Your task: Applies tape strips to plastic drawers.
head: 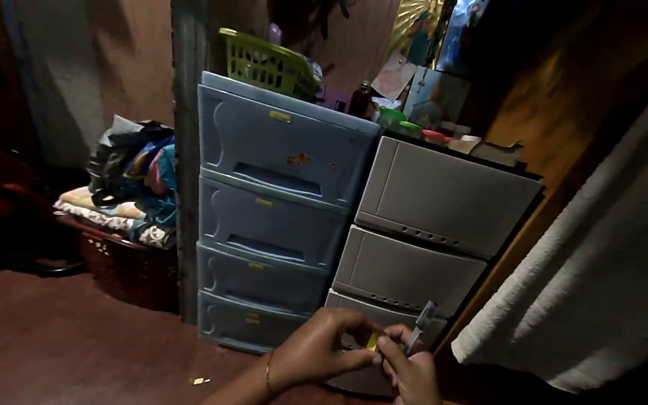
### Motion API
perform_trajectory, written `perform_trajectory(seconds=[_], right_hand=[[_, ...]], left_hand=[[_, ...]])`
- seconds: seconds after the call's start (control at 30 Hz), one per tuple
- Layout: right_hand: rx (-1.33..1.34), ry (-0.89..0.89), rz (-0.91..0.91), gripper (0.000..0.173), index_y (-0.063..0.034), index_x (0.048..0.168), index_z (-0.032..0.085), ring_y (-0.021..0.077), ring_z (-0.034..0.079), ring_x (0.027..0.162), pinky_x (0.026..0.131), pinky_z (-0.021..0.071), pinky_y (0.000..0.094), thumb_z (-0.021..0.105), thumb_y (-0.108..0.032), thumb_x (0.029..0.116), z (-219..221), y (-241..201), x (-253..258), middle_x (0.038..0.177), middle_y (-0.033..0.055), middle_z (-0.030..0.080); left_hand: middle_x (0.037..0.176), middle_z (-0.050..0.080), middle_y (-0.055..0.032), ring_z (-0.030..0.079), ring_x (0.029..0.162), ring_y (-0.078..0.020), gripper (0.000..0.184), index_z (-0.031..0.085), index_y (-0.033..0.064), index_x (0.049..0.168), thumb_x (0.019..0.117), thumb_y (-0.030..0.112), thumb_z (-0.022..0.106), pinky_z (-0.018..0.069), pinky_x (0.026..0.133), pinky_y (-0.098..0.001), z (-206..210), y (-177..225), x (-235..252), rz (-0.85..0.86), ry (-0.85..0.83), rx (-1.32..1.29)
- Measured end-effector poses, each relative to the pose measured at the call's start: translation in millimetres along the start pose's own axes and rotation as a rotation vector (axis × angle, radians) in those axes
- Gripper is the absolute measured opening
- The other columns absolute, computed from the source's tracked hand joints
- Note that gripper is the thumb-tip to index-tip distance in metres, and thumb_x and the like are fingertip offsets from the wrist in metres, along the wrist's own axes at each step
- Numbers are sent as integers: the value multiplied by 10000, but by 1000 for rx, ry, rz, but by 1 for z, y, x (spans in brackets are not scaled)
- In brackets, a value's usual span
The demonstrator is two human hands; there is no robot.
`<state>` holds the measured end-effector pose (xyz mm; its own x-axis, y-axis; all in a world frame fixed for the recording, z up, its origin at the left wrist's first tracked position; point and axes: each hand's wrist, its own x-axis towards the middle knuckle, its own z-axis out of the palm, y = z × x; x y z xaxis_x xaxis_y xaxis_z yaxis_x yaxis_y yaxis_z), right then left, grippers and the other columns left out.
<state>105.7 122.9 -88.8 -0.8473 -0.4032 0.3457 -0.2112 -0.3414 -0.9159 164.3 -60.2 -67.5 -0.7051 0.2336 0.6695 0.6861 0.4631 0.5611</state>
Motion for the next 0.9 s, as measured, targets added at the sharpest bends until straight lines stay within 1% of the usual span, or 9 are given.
perform_trajectory(seconds=[0.13,0.2,0.3,0.37,0.4,0.53,0.6,0.77,0.9], right_hand=[[-53,73,-70,54,-32,953,661,-38,508,502,437,412,111,645,6,919,6,-9,21,735,-29,658],[-23,90,-126,60,-23,966,659,-43,481,479,426,401,107,638,15,924,7,-16,37,744,-26,656],[24,151,-191,51,0,973,644,-25,482,477,423,393,117,604,27,955,9,-33,66,729,-3,659],[53,186,-234,46,8,962,638,-12,457,467,428,391,126,594,24,966,10,-43,87,711,3,632],[66,195,-261,51,11,958,633,-15,440,450,419,383,126,587,30,971,11,-48,97,706,6,637],[107,196,-308,61,35,956,625,-11,404,426,397,353,127,572,49,983,13,-65,124,736,47,660],[110,164,-336,68,31,949,627,-9,412,427,402,361,127,570,49,982,12,-71,127,738,53,671],[145,76,-384,73,21,933,637,-16,440,431,401,377,121,579,59,953,9,-72,118,753,62,690],[102,58,-406,71,16,924,649,-13,460,446,408,395,117,588,48,942,9,-69,107,752,52,678]], left_hand=[[955,744,-26,698,851,-35,224,720,25,1084,956,209,719,583,810,-210,-3,-1,27,-50,74,-10],[962,747,-2,695,838,-15,207,725,31,1085,988,208,682,586,793,-199,-7,-4,45,-65,101,-84],[1035,722,16,671,873,-7,247,692,31,1212,1016,167,627,571,806,-200,-16,-7,75,-122,101,-258],[1085,701,-8,677,898,-41,384,619,31,1332,965,121,690,580,817,-215,-22,-8,93,-135,89,-288],[1090,704,-14,678,894,-44,423,608,33,1346,943,104,714,577,812,-211,-24,-9,101,-128,103,-256],[1003,741,-10,707,863,-55,316,659,36,1238,933,77,729,596,815,-227,-37,-11,126,-110,180,-204],[1024,739,-7,705,885,-59,337,667,53,1246,920,84,749,593,827,-227,-45,-8,130,-97,140,-209],[1078,739,8,701,945,-31,394,657,47,1294,909,37,739,583,876,-200,-51,-2,123,-25,69,-201],[1074,738,-20,696,953,-25,328,677,5,1255,946,103,724,581,883,-194,-46,-11,115,194,89,-56]])
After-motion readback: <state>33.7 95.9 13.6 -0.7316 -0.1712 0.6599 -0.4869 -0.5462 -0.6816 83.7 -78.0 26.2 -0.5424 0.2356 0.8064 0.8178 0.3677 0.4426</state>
